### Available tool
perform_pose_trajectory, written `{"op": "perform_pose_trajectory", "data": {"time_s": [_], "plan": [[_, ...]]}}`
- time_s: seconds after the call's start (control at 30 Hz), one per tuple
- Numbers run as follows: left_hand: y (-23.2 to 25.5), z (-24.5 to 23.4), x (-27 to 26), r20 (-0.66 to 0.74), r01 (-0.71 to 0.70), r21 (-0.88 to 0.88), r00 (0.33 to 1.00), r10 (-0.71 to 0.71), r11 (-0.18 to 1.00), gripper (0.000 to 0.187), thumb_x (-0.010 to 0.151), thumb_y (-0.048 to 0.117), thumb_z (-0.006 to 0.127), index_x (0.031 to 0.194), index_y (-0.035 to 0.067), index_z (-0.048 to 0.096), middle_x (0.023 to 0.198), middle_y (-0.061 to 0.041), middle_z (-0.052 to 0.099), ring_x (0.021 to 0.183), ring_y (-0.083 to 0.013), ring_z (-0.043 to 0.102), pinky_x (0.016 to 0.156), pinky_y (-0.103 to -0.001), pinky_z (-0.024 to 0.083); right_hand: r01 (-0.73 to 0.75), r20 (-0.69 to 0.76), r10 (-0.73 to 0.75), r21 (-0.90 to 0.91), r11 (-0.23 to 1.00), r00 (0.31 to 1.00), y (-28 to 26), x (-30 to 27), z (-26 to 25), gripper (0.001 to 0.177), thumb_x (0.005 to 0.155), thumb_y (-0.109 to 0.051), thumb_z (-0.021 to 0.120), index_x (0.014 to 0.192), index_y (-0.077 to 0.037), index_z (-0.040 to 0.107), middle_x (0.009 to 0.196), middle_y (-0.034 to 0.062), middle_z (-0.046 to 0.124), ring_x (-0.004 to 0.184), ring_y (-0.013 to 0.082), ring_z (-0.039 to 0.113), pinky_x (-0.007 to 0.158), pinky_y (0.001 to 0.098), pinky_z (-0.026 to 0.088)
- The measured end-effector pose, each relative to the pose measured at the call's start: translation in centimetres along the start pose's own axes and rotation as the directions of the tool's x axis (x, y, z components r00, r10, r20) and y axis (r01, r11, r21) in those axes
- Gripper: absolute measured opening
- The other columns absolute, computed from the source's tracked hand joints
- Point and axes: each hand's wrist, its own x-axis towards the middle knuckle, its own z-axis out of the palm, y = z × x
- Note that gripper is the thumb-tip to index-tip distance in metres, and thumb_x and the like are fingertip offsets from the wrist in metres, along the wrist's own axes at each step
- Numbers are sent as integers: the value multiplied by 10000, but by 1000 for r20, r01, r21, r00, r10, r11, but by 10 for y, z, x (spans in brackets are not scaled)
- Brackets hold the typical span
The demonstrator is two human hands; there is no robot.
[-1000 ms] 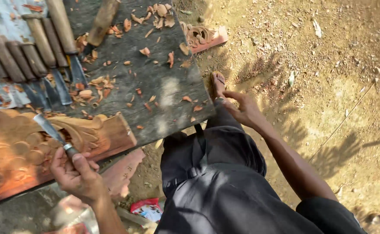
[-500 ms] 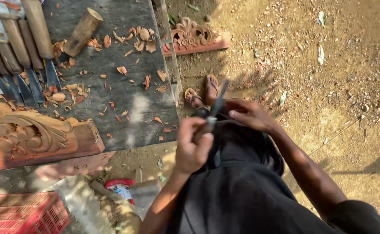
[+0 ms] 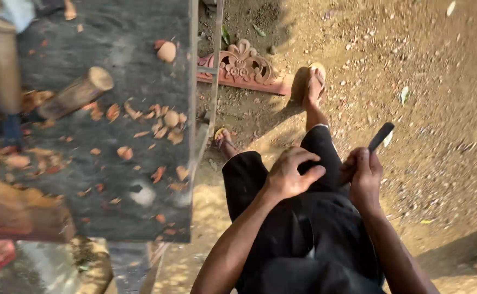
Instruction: Carve elaborate decorative floral or foliage patterns into a piece of wood using wood-carving chisels.
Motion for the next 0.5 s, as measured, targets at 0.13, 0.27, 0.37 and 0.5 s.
{"op": "perform_pose_trajectory", "data": {"time_s": [0.13, 0.27, 0.37, 0.5], "plan": [[-275, 108, 46, -77, 413, -558, 838, -540, 720, 332, 944, 361, 747, 993, 34, 714, 914, -144, 740, 801, -249, 708, 693, -381, 596, -53, -90, -321, -991, 123, 943, -34, 120, -108, 265, 1166, -221, 508, 1056, -20, 641, 812, 159, 596, 665, 258, 571, 615, 421, 456], [-406, 151, 129, -312, 712, -431, 458, -832, 554, 431, 891, 435, 783, 969, 18, 707, 815, -106, 756, 687, -128, 690, 574, -281, 548, -392, -377, -119, -907, -154, 919, -60, 176, -163, 322, 1165, -326, 571, 1039, -42, 658, 678, 172, 596, 618, 285, 546, 570, 456, 441], [-491, 176, 188, -236, 518, -832, -3, -972, 200, 449, 855, 427, 735, 1002, 4, 694, 721, -75, 704, 550, -189, 642, 478, -335, 505, -285, -229, -257, -936, -209, 939, -75, 182, -218, 302, 1171, -308, 640, 1186, -14, 706, 866, 139, 672, 797, 202, 643, 793, 376, 508], [-584, 198, 184, -134, 457, -889, -316, -939, -27, 705, 882, 548, 736, 1162, -92, 642, 904, -232, 752, 684, -260, 645, 536, -349, 522, -158, -97, -268, -964, -215, 958, -92, 202, -347, 265, 1152, -160, 498, 1216, 56, 637, 984, 101, 634, 862, 140, 590, 827, 249, 464]]}}
